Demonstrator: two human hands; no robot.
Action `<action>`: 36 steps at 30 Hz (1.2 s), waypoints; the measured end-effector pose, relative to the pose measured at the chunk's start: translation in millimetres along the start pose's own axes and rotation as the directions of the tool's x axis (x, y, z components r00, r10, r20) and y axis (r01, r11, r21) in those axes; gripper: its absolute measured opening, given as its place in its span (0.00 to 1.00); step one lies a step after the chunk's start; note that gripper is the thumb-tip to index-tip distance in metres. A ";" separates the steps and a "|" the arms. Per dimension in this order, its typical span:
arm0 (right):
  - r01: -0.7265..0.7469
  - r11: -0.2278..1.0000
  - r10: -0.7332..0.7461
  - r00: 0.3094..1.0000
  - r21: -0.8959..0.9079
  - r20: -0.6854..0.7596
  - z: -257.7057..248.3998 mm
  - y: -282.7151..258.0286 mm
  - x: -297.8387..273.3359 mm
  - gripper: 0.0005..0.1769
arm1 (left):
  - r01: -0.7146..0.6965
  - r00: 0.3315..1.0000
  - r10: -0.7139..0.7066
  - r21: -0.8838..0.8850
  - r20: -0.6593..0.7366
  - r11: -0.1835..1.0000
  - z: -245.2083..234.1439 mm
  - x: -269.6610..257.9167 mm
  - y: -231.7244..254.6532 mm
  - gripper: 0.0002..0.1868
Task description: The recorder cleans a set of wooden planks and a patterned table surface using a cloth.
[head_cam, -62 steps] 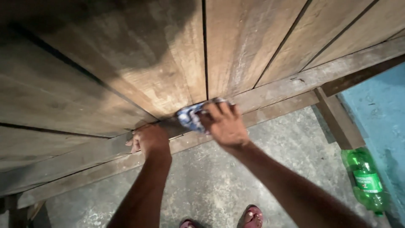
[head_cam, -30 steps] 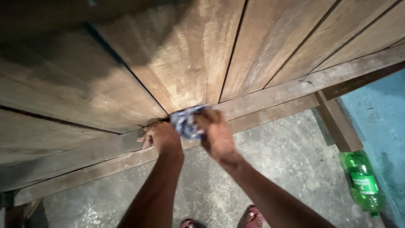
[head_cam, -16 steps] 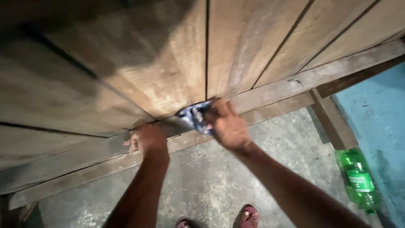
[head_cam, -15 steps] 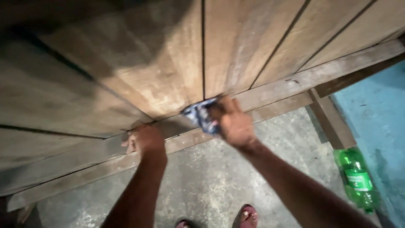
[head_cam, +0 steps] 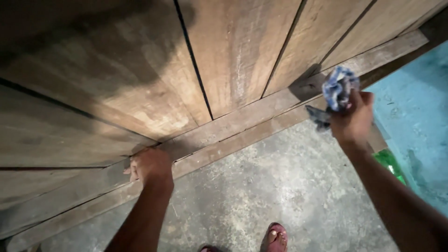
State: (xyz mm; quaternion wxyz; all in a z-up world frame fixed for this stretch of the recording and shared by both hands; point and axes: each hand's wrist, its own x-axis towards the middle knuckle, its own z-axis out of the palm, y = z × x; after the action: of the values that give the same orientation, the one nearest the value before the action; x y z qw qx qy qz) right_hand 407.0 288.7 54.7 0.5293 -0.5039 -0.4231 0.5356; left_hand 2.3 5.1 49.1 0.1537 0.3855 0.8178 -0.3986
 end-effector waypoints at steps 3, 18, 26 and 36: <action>0.378 0.736 -0.335 0.924 -0.562 0.182 1.1 58.2 -5.3 0.25 | 0.003 0.999 -0.003 -0.009 -0.054 1.000 -3.9 -3.0 -2.0 0.18; 0.378 0.869 -0.314 0.920 -0.320 0.232 182.1 138.8 -228.1 0.38 | 0.074 0.991 -0.066 0.064 -0.115 0.995 -0.8 1.2 7.6 0.18; 0.386 0.731 -0.050 0.853 -0.563 0.520 216.9 71.2 -264.6 0.29 | 0.185 0.977 -0.183 0.010 -0.113 0.983 -0.5 6.7 9.6 0.19; 0.732 0.445 -0.542 0.679 -0.516 0.495 32.4 72.1 -41.2 0.24 | 0.024 0.997 -0.029 -0.066 -0.073 0.998 -13.3 -4.4 3.0 0.16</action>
State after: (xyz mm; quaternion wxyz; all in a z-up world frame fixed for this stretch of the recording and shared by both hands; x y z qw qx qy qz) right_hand 362.1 244.5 -8.3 0.4088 -0.3868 -0.8110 0.1600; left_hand 8.2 14.2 58.4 0.1304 0.3840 0.8405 -0.3593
